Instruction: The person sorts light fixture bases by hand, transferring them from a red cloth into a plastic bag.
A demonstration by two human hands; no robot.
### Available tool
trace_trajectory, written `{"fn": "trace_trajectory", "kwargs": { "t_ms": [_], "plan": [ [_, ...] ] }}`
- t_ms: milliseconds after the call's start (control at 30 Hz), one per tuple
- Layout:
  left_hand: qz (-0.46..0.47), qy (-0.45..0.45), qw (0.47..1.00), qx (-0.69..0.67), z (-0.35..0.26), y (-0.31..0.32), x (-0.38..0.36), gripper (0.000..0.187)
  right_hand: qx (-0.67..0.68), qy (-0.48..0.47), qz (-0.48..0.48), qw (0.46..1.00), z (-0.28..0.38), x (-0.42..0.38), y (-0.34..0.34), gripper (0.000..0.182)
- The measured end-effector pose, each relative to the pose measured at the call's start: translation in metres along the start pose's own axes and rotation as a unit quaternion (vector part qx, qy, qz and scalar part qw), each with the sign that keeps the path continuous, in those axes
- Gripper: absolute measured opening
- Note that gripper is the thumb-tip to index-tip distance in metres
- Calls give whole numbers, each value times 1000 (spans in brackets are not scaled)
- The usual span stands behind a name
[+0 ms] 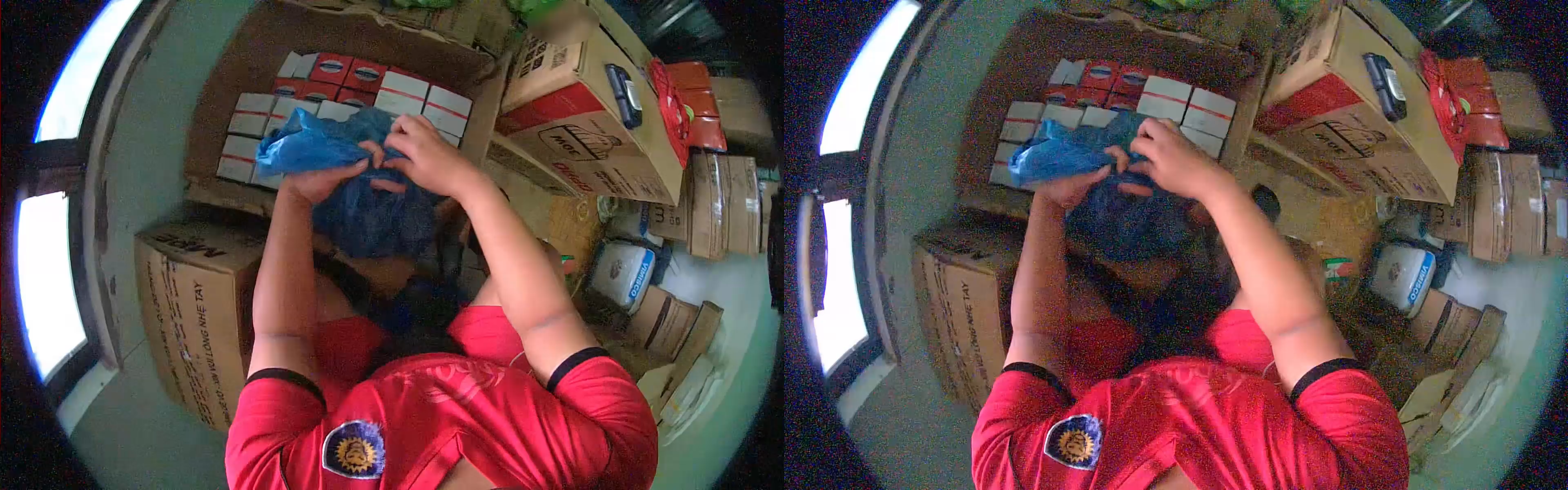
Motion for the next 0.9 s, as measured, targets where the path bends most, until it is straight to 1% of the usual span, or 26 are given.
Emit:
{"fn": "trace_trajectory", "kwargs": {
  "t_ms": [33, 100, 133, 167, 233, 267, 333, 367, 433, 467, 500, 567, 667, 733, 767, 800, 867, 900],
  "plan": [
    [16, 10, 1000, 19, 0, -1, 2, 16, 30, 24, 6, 999, -4, -2, -1, 19],
    [24, -46, 998, -35, 3, -6, 6, 14, 84, 73, 17, 994, -14, -5, -5, 12],
    [33, -75, 995, -54, 7, -12, 9, 13, 34, 85, -11, 996, -19, -6, -14, 10],
    [41, -104, 991, -74, 13, -17, 11, 13, 58, 119, -36, 990, -26, -9, -27, 11],
    [-28, -146, 985, -93, 35, -33, 23, 22, 9, 147, -63, 987, -34, -13, -40, 13],
    [-62, -167, 979, -100, 46, -42, 25, 27, 19, 162, -57, 985, -33, -15, -42, 13],
    [-145, -218, 959, -105, 33, -28, 19, 41, 39, 187, -43, 981, -26, -14, -47, 14],
    [-188, -240, 946, -110, 23, -19, 17, 49, 88, 164, -30, 982, -20, -12, -40, 15],
    [-230, -256, 939, 2, 2, -7, 12, 62, 188, 120, -6, 975, -5, -10, -13, 16],
    [-248, -265, 930, 61, -7, -5, 9, 68, 198, 99, 16, 975, 1, -9, 1, 17],
    [-238, -280, 927, 78, -13, -2, 8, 68, 122, 34, 45, 991, 3, -6, 12, 17],
    [-212, -311, 919, 117, -18, -1, 7, 68, 81, -4, 53, 995, 1, -5, 27, 22],
    [-206, -187, 935, 220, 14, -21, 17, 63, 125, 135, 80, 980, -2, -3, 20, 35],
    [-188, -171, 947, 195, 13, -18, 10, 63, 89, 112, -84, 986, 0, 4, 19, 47],
    [-178, -162, 953, 183, 13, -17, 8, 63, 105, 88, -91, 986, -2, 3, 20, 56],
    [-153, -98, 970, 163, 19, -21, 11, 63, 122, 64, -97, 986, -5, 3, 21, 67],
    [-96, 27, 987, 122, 42, -30, 17, 64, 172, 116, 15, 978, -8, 0, 28, 59],
    [-124, 50, 979, 156, 31, -26, 12, 60, 197, 141, 69, 968, -8, -3, 32, 56]
  ]
}}
Point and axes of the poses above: each hand's wrist, its own x-axis towards the middle knuckle, its own y-axis out of the palm, z = x × y, the point moved 2 cm from there along x, towards the middle knuckle, and after that the axes turned 15 degrees about -y, right-handed, at the moved point
